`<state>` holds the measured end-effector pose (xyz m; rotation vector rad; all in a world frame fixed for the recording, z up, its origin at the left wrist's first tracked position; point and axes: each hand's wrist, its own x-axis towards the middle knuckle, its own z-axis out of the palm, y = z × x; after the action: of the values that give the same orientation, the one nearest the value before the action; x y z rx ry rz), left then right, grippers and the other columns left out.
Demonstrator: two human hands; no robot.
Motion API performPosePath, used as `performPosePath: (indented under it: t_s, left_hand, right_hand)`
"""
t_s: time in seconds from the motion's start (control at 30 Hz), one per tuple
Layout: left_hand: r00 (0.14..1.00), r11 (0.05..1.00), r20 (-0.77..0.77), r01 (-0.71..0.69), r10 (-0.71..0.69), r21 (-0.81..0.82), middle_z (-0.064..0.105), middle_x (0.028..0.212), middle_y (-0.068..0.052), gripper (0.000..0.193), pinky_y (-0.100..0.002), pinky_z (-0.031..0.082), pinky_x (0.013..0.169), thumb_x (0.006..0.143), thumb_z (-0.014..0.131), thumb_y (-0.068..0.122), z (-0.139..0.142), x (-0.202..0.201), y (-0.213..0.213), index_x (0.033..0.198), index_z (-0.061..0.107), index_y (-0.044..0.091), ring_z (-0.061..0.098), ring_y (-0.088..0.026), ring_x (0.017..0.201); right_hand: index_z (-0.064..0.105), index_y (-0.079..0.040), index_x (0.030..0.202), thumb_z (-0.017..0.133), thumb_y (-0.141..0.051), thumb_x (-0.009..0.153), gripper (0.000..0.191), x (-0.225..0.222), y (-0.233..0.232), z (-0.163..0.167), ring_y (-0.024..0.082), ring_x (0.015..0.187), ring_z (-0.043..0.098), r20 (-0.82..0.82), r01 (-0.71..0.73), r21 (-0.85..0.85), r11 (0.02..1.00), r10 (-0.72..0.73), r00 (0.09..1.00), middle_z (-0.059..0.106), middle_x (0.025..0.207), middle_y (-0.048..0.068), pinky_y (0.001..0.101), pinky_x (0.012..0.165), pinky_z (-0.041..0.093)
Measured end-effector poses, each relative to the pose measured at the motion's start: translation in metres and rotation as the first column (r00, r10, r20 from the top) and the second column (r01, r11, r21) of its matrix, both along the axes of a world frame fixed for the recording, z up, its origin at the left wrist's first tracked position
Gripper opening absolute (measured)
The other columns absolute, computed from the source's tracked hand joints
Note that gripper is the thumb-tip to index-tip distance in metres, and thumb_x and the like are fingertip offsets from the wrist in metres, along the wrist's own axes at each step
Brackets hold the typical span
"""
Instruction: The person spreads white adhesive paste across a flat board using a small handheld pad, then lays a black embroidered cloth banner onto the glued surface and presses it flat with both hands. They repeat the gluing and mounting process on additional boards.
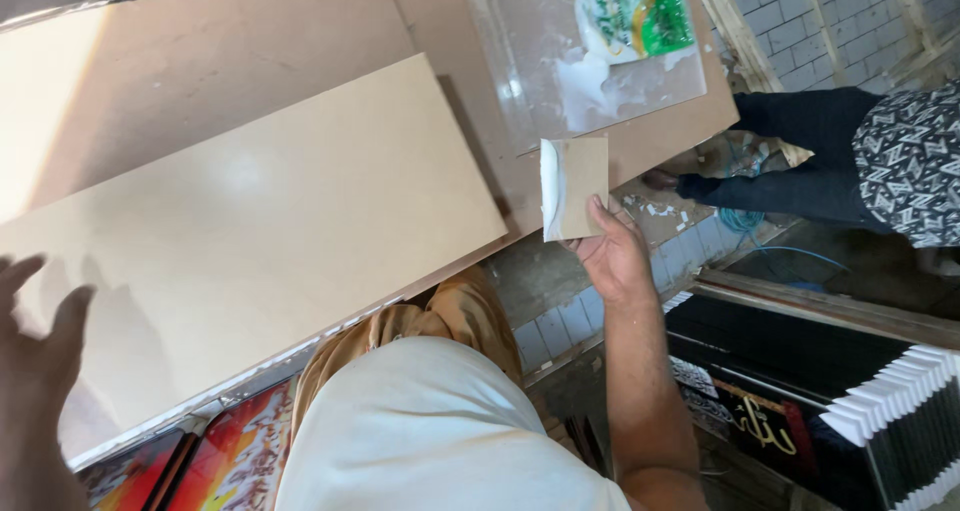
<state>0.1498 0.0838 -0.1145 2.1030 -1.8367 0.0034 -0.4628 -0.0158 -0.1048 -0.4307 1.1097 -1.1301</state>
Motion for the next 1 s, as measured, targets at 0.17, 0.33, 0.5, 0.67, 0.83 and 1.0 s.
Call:
performPosePath:
  t_s: [0.17, 0.33, 0.5, 0.67, 0.83, 1.0]
  left_hand:
    - [0.956, 0.918, -0.165, 0.282, -0.243, 0.279, 0.056, 0.147, -0.019, 0.069, -0.049, 0.051, 0.112, 0.085, 0.086, 0.023, 0.026, 0.069, -0.031, 0.144, 0.06, 0.002, 0.056, -0.038, 0.132]
    - [0.965, 0.871, -0.07, 0.258, -0.253, 0.417, 0.051, 0.146, -0.021, 0.085, -0.048, 0.051, 0.104, 0.073, 0.091, 0.029, 0.026, 0.1, -0.031, 0.145, 0.056, 0.001, 0.052, -0.038, 0.132]
    - [0.961, 0.87, -0.091, 0.277, -0.263, 0.407, 0.049, 0.143, -0.019, 0.087, -0.046, 0.051, 0.104, 0.07, 0.094, 0.028, 0.012, 0.117, -0.03, 0.143, 0.056, -0.001, 0.051, -0.036, 0.13]
    - [0.959, 0.894, -0.119, 0.281, -0.256, 0.348, 0.049, 0.139, -0.018, 0.09, -0.045, 0.054, 0.097, 0.066, 0.095, 0.028, 0.0, 0.127, -0.022, 0.14, 0.056, -0.004, 0.05, -0.035, 0.128]
    - [0.956, 0.903, -0.111, 0.293, -0.272, 0.314, 0.05, 0.136, -0.016, 0.088, -0.045, 0.057, 0.092, 0.066, 0.096, 0.031, -0.004, 0.136, -0.016, 0.138, 0.059, -0.004, 0.053, -0.032, 0.125]
    - [0.949, 0.906, -0.115, 0.313, -0.292, 0.283, 0.052, 0.133, -0.016, 0.084, -0.044, 0.058, 0.09, 0.064, 0.098, 0.031, -0.001, 0.142, -0.017, 0.131, 0.062, -0.004, 0.053, -0.033, 0.123]
  right_hand:
    - [0.065, 0.0, 0.133, 0.068, -0.001, 0.102, 0.03, 0.173, 0.088, 0.014, 0.021, 0.101, 0.067, -0.172, -0.119, -0.205, 0.972, 0.084, 0.982, 0.07, 0.117, 0.012, 0.0366, 0.088, 0.056]
    - [0.071, -0.011, 0.131, 0.066, 0.001, 0.094, 0.039, 0.295, 0.129, 0.003, 0.024, 0.11, 0.064, -0.948, -0.624, -0.318, 0.714, -0.243, 0.204, 0.07, 0.12, 0.008, 0.0416, 0.095, 0.051]
    - [0.071, -0.014, 0.131, 0.064, 0.002, 0.093, 0.042, 0.372, 0.187, -0.023, 0.026, 0.121, 0.059, -0.874, -0.806, -0.273, 0.525, -0.486, -0.02, 0.065, 0.128, 0.012, 0.0528, 0.106, 0.043]
    - [0.069, -0.012, 0.125, 0.059, -0.001, 0.087, 0.041, 0.396, 0.222, 0.004, 0.029, 0.116, 0.065, -0.904, -0.848, -0.259, 0.463, -0.424, 0.045, 0.068, 0.128, 0.012, 0.0543, 0.103, 0.045]
    - [0.068, -0.003, 0.124, 0.068, -0.003, 0.096, 0.028, 0.423, 0.178, 0.024, 0.03, 0.097, 0.066, -0.932, -0.667, -0.181, 0.723, -0.342, -0.118, 0.073, 0.111, 0.011, 0.0483, 0.088, 0.049]
    - [0.064, 0.001, 0.123, 0.064, 0.001, 0.092, 0.031, 0.49, 0.226, 0.028, 0.03, 0.09, 0.065, -0.966, -0.881, -0.174, 0.44, -0.251, 0.065, 0.071, 0.113, 0.015, 0.0451, 0.082, 0.051]
